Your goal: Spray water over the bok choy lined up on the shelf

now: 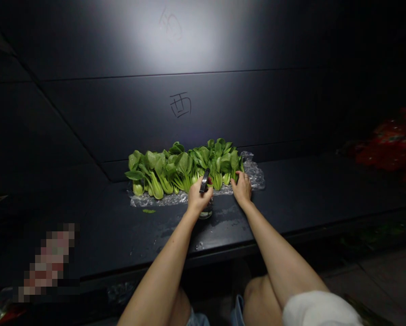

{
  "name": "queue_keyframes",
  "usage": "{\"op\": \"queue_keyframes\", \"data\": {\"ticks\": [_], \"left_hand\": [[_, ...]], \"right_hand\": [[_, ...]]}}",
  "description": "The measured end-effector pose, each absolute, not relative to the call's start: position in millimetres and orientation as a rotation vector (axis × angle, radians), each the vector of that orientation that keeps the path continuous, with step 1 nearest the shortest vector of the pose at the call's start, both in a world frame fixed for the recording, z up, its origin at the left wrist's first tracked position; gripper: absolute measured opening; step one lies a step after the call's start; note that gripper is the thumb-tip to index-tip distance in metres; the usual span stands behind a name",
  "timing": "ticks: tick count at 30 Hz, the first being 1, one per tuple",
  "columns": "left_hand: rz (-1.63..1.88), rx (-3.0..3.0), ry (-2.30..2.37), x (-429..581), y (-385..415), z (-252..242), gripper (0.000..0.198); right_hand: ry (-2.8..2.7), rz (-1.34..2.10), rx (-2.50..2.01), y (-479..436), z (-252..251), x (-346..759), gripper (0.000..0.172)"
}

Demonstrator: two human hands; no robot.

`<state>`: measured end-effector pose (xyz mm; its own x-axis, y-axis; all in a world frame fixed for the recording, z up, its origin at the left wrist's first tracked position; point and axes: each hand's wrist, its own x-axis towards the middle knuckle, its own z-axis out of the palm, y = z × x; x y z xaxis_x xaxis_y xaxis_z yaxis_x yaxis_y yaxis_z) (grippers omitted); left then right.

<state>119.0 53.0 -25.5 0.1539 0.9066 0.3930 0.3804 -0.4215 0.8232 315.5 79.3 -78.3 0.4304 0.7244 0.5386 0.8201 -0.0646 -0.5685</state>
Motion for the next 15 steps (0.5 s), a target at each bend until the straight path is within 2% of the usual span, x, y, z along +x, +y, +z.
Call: {"op": "queue_keyframes", "data": {"ticks": [15], "left_hand": [[1.195,1.755,1.170,112.1,49.7,-18.7,0.016]], "right_hand": [[-1.220,-0.099,-1.791,74.5,-73.5,319.6,0.034]]}}
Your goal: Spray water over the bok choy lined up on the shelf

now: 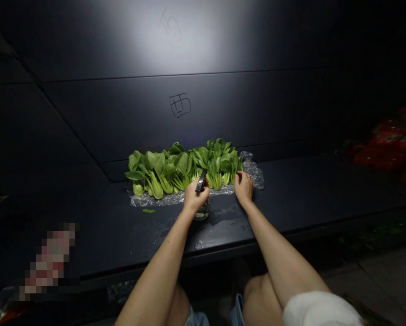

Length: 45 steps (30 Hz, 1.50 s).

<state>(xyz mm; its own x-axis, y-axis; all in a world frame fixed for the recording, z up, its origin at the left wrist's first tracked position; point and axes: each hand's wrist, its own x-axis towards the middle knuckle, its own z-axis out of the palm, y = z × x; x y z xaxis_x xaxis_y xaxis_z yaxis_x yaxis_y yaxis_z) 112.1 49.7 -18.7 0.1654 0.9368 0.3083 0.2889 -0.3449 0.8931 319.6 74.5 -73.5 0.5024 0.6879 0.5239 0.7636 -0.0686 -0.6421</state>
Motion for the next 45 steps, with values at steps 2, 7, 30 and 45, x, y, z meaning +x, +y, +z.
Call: {"op": "queue_keyframes", "data": {"ticks": [2,7,30,45], "left_hand": [[1.197,1.781,1.186,110.5,49.9,-19.9,0.015],[1.213,1.840,1.164,107.7,49.3,-21.8,0.022],[1.297,1.701,1.223,96.7,50.4,-21.2,0.019],[1.339,1.606,1.129,90.0,49.2,-18.8,0.020]], "right_hand": [[-1.215,-0.100,-1.787,73.6,-71.8,318.2,0.034],[-1.201,-0.120,-1.768,71.8,-69.9,317.4,0.034],[-1.179,-0.122,-1.774,67.0,-68.2,312.2,0.035],[-1.171,-0.198,-1.653,73.4,-78.0,313.1,0.033]]}}
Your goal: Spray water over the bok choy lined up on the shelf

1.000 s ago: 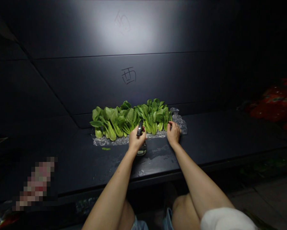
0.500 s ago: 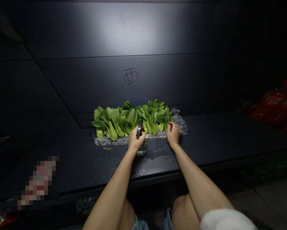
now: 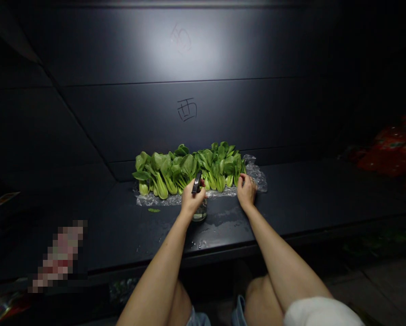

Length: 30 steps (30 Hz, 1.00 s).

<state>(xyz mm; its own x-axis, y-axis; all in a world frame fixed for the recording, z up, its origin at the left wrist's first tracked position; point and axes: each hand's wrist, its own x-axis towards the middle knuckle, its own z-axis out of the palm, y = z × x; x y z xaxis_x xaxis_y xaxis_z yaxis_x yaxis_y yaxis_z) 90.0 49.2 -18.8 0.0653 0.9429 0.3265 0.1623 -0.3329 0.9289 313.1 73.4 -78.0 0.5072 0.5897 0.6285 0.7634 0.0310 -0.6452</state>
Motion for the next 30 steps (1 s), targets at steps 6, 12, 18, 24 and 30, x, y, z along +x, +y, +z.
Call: {"op": "queue_keyframes", "data": {"ticks": [6,12,18,24,30], "left_hand": [[1.398,1.487,1.173,81.2,47.0,-9.7,0.021],[1.471,1.432,1.186,74.1,46.0,-4.0,0.023],[1.477,1.426,1.270,61.2,49.6,-9.3,0.018],[1.509,1.462,1.253,46.9,49.7,-14.2,0.025],[1.530,1.410,1.319,39.4,49.3,-10.0,0.020]], "right_hand": [[-1.165,-0.197,-1.639,76.6,-78.5,308.5,0.034],[-1.159,-0.223,-1.610,76.6,-79.3,309.7,0.033],[-1.142,-0.255,-1.590,74.4,-76.8,309.5,0.032],[-1.139,-0.298,-1.540,73.7,-71.5,300.4,0.032],[-1.159,-0.281,-1.512,74.1,-67.0,285.9,0.031]]}}
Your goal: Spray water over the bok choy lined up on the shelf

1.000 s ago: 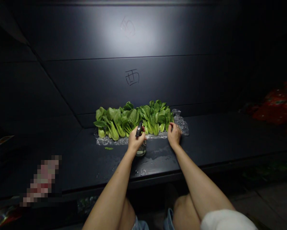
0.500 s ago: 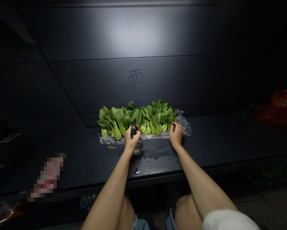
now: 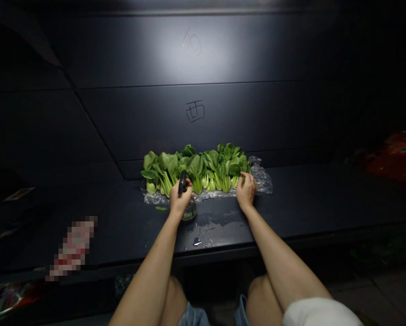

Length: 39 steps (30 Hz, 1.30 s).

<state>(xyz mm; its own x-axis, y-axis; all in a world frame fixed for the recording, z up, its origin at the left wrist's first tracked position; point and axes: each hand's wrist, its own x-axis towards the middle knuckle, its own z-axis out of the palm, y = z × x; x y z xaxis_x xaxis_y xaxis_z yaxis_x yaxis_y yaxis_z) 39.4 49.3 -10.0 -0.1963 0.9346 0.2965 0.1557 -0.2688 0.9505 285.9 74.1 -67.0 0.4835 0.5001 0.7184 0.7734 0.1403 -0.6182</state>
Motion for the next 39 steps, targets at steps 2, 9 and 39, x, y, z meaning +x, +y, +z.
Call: {"op": "queue_keyframes", "data": {"ticks": [2,9,39], "left_hand": [[1.526,1.400,1.334,37.8,49.2,-9.2,0.018],[1.555,1.362,1.318,29.3,48.4,-7.7,0.024],[1.617,1.289,1.440,-8.2,40.7,-2.6,0.021]], "right_hand": [[-1.172,-0.274,-1.499,74.4,-65.6,280.0,0.031],[-1.214,-0.274,-1.483,75.8,-61.6,259.8,0.032],[-1.528,-0.277,-1.382,79.4,-62.9,212.4,0.040]]}}
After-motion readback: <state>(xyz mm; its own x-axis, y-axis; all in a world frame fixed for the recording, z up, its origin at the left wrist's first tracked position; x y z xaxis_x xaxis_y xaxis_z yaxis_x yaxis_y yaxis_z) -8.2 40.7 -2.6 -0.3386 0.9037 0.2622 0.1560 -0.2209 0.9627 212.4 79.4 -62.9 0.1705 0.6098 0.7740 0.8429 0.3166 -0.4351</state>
